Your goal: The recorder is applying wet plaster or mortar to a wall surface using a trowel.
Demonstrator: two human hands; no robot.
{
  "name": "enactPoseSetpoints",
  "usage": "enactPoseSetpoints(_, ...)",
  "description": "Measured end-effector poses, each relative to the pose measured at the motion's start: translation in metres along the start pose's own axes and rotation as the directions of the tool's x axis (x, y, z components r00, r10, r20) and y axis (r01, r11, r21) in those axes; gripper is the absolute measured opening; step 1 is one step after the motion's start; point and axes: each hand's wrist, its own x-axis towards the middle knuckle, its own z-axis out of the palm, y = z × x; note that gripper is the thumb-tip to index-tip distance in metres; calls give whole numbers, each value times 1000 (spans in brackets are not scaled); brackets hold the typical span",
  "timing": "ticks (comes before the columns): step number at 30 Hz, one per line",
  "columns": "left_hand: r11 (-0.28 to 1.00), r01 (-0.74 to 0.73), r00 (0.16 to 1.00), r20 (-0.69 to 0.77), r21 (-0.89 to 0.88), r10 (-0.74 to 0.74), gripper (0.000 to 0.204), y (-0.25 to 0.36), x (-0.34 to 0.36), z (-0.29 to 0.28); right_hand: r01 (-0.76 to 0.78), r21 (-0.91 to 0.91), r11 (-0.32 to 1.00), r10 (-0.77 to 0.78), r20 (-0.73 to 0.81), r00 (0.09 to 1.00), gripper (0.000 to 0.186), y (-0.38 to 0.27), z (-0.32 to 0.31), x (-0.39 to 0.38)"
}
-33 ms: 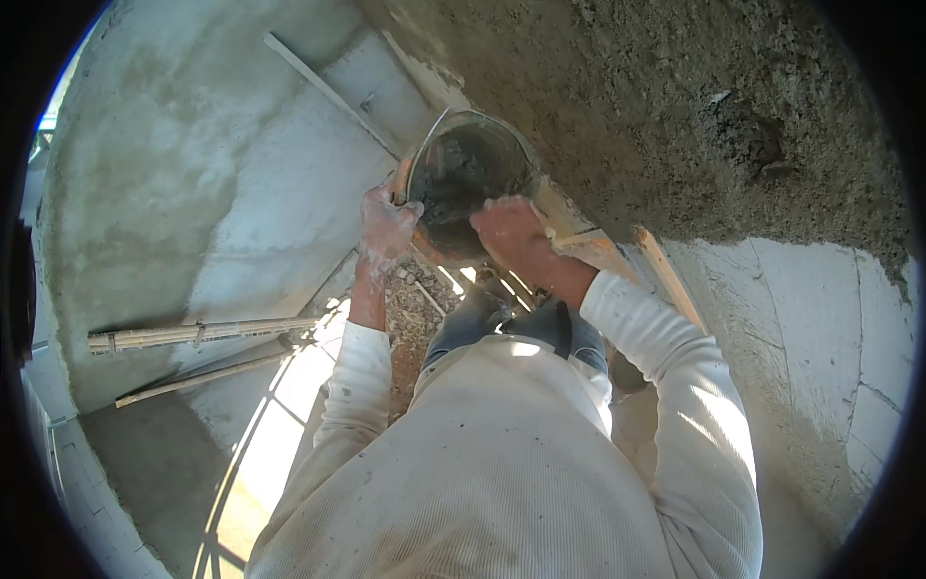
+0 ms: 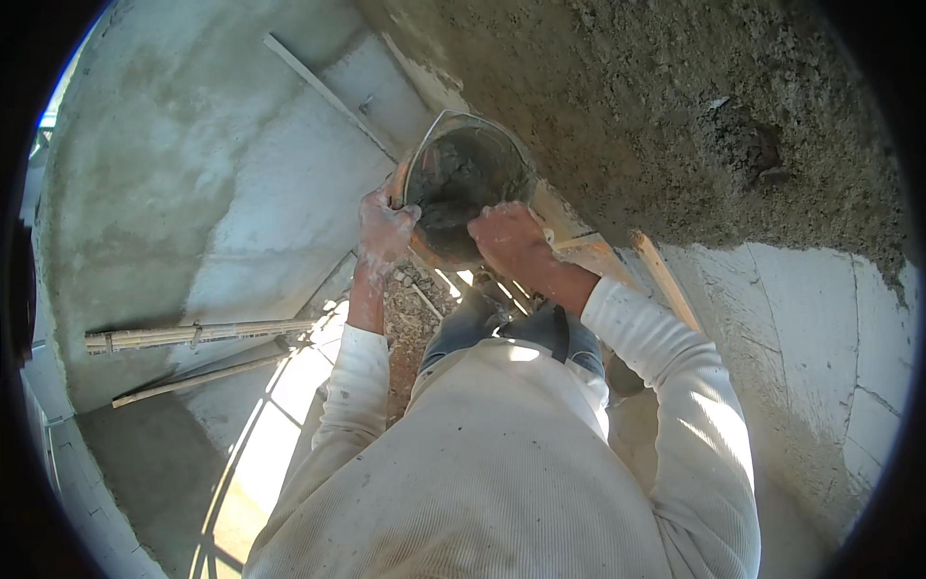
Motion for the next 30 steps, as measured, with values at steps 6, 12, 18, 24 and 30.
enactPoseSetpoints(6,993,47,999,14,106,-49,59,-1,-9,3,-32,79,996,37,-61,997,9,-5,24,0)
enactPoseSetpoints(12,991,36,991,-130,126,-19,62,1,-26,18,-160,159,974,156,37,987,12,5,-7,26)
enactPoseSetpoints(18,993,-11,970,-244,-114,-17,62,-23,-26,35,-129,154,980,92,225,970,22,8,-26,12)
enactPoseSetpoints(24,985,-152,907,-407,-78,107,60,-44,-21,49,-252,98,963,179,471,864,31,14,-35,3)
enactPoseSetpoints(30,986,-163,948,-282,-38,146,61,-29,-34,36,-150,73,986,128,245,961,26,20,-21,38)
